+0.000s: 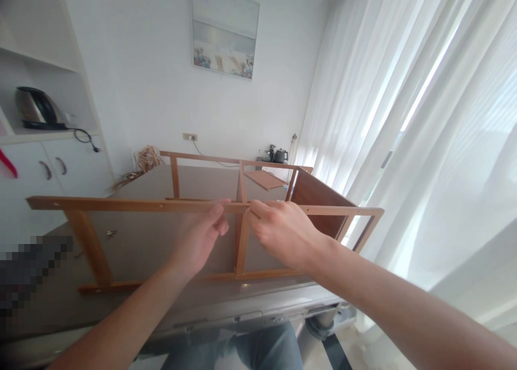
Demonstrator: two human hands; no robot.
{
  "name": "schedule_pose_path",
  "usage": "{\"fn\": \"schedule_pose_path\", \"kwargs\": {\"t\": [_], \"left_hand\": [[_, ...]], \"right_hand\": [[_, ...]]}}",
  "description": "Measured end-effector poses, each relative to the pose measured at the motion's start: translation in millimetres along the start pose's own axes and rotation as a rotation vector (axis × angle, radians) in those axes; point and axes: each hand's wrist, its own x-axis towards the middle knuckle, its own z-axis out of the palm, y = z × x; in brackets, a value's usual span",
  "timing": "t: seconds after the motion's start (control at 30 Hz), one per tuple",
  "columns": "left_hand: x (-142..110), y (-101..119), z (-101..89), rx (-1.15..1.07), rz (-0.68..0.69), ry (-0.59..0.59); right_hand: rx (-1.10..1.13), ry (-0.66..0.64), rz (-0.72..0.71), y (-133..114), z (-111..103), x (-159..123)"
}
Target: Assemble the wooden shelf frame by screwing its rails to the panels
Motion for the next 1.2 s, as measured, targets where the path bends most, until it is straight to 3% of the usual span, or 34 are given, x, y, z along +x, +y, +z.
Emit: {"fn": "schedule_pose_path", "kwargs": {"t": [0.17,0.3,0.7,1.03,1.2], "left_hand": [[0,-1,-1.0,0.01,0.002,0.001],[0,-1,-1.0,0.015,-0.006,-0.005],[0,-4,-1.0,0.012,0.003,0.002],[-1,-4,-0.3,0.018,-0.011,0.015],[-1,-4,0.0,0.022,-0.003,0.03]], "right_hand": [[-0.002,-0.108,-0.061,9,-8,7],[-0.029,-0.11,-0.099,11,-9,9],[0.027,-0.017,0.094,4,-4,0],[-0.212,0.204,0.279,-26,6,-8],[-0.203,0.296,0.381,-38,16,-8]]}}
